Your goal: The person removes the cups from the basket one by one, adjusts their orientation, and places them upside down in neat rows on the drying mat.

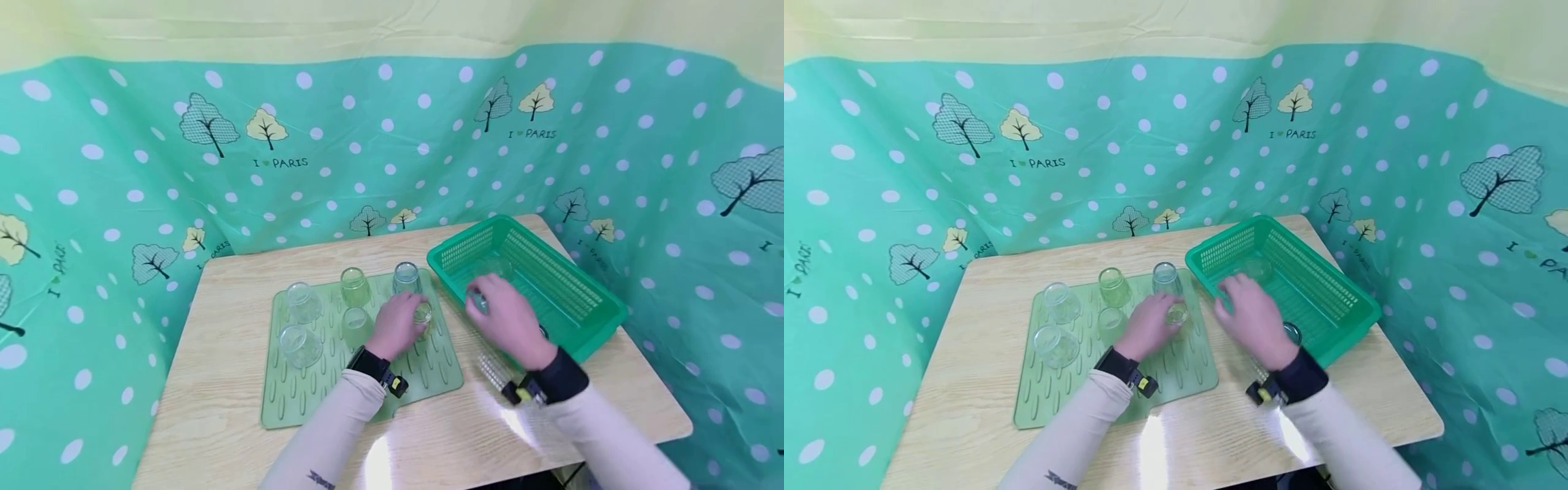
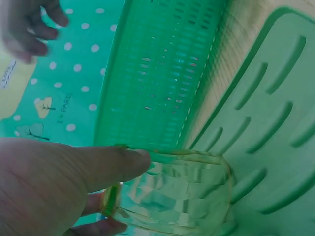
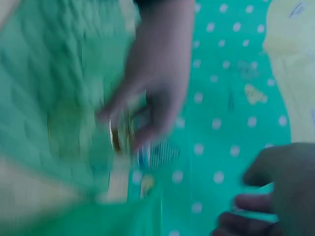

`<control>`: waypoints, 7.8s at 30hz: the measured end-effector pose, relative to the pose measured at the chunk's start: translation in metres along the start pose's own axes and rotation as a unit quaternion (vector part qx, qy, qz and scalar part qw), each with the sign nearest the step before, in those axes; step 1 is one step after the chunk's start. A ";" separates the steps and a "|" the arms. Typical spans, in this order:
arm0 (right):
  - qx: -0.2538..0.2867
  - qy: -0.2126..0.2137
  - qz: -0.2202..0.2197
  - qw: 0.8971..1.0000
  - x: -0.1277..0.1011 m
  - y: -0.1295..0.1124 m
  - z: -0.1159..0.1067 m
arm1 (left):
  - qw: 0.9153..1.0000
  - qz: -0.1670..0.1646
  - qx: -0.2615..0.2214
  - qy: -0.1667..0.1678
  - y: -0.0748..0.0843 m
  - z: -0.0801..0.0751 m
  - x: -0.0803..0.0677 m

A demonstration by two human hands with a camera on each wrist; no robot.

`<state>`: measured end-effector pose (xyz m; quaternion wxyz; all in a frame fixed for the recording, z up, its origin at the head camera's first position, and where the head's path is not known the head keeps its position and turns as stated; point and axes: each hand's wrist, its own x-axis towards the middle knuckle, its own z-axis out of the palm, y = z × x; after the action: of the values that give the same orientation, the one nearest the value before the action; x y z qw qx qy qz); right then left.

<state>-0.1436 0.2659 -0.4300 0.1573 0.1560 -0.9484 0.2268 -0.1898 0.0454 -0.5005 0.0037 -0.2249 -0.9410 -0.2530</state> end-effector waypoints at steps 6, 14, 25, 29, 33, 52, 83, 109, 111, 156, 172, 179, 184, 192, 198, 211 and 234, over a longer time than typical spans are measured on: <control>-0.106 -0.156 0.080 0.979 0.035 0.034 -0.013 | 1.000 0.012 -0.010 0.014 -0.014 0.000 -0.009; -0.072 -0.317 0.155 0.933 0.052 0.068 -0.001 | 0.997 0.043 -0.047 0.040 -0.018 -0.015 -0.036; 0.020 -0.355 0.211 0.910 0.062 0.088 0.014 | 0.980 0.061 -0.142 0.125 -0.067 -0.086 -0.086; 0.016 -0.370 0.220 0.902 0.064 0.083 0.021 | 0.969 0.043 -0.172 0.171 -0.100 -0.111 -0.106; -0.027 -0.368 0.208 0.906 0.062 0.081 0.022 | 0.966 0.027 -0.178 0.186 -0.130 -0.128 -0.118; -0.040 -0.360 0.190 0.912 0.059 0.085 0.014 | 0.967 -0.011 -0.191 0.166 -0.158 -0.134 -0.118; -0.046 -0.379 0.211 0.900 0.072 0.088 0.027 | 0.970 -0.095 -0.191 0.116 -0.178 -0.098 -0.141; -0.052 -0.380 0.202 0.901 0.074 0.083 0.027 | 0.969 -0.105 -0.194 0.113 -0.176 -0.103 -0.146; -0.054 -0.383 0.202 0.900 0.074 0.083 0.026 | 0.969 -0.108 -0.195 0.111 -0.174 -0.104 -0.147; -0.082 -0.353 0.159 0.919 0.063 0.069 0.022 | 0.975 -0.066 -0.190 0.096 -0.139 -0.105 -0.157; -0.051 -0.136 0.110 0.983 0.043 0.013 -0.028 | 0.974 -0.046 -0.197 0.106 -0.119 -0.113 -0.158; -0.004 0.014 -0.053 0.998 0.012 -0.049 0.016 | 0.974 -0.015 -0.200 0.109 -0.097 -0.115 -0.155; 0.021 0.041 -0.104 0.993 -0.014 -0.085 0.060 | 0.975 0.008 -0.197 0.102 -0.080 -0.113 -0.152; 0.070 0.056 -0.154 0.984 -0.036 -0.106 0.101 | 0.976 0.033 -0.197 0.082 -0.065 -0.104 -0.145; 0.091 0.045 -0.163 0.981 -0.043 -0.112 0.115 | 0.974 0.035 -0.211 0.078 -0.065 -0.102 -0.145; 0.118 0.009 -0.166 0.979 -0.044 -0.122 0.121 | 0.982 0.006 -0.178 0.058 -0.067 -0.101 -0.153; 0.024 -0.246 -0.007 0.969 -0.060 -0.091 0.135 | 0.987 -0.092 -0.127 0.043 -0.106 -0.100 -0.184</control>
<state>-0.0869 0.1373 -0.5321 -0.0835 0.2176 -0.9510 0.2033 -0.0802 -0.1617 -0.4857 -0.0083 -0.1248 -0.9168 -0.3793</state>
